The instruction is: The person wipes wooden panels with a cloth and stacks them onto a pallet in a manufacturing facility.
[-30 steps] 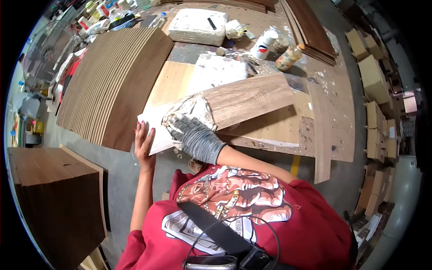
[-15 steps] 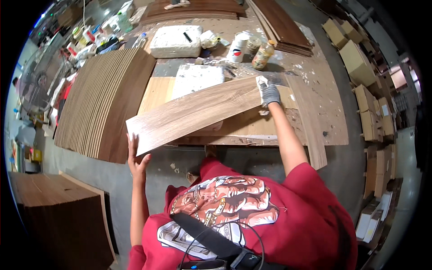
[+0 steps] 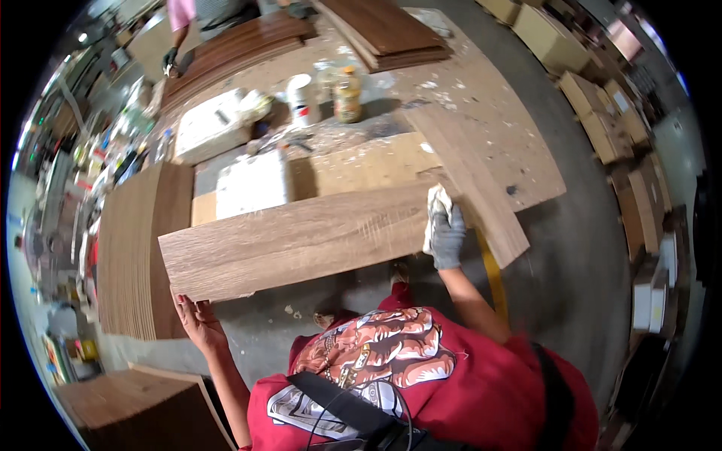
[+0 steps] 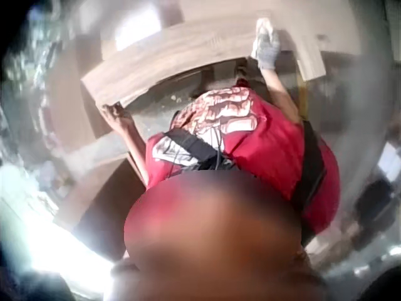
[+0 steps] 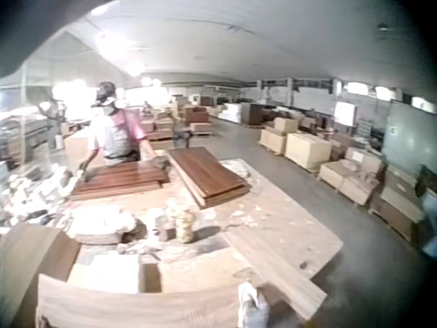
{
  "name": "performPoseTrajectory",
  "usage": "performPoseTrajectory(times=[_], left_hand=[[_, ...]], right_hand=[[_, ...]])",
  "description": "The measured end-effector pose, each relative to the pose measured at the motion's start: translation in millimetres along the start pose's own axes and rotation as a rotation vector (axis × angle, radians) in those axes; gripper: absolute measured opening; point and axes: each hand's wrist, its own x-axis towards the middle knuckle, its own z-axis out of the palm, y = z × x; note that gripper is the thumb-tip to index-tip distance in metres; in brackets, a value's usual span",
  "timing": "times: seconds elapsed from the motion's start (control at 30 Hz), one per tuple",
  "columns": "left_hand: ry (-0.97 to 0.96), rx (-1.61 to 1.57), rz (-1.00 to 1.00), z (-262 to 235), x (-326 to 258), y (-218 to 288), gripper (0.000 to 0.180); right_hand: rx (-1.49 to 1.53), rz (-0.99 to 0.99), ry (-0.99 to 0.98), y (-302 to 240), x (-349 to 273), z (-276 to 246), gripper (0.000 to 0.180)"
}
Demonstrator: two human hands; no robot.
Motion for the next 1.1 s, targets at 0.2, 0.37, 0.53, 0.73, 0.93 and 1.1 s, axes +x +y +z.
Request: performPoseTrajectory(times=[0.2, 0.37, 0.53, 0.73, 0.93, 1.1], left_hand=[[-0.347, 0.162, -0.213, 168, 18, -110, 0.045], [-0.715, 0.239, -0.466, 342, -12, -263, 0.042], [-0.829, 0.410, -0.488, 422, 12, -420, 0.042], [-0.791, 1.295, 0.319, 443, 67, -477, 0.031], [-0.879, 1.451, 0.647, 496, 26, -462, 0.035], [-1.075, 1.322, 0.716, 509, 40, -477, 0.033]], right_hand=[[-0.425, 0.026, 0.327, -12, 3, -189, 0.026], [-0.792, 0.123, 0.443, 57, -41, -320, 0.038], [-0.277, 0.388, 0.652, 65, -53, -327, 0.040], [-0.229, 0.449, 0.521, 67, -43, -302, 0.039], [-0.235, 0.477, 0.499, 76, -32, -293, 0.038], [-0.222, 0.486, 0.478, 79, -27, -288, 0.038]])
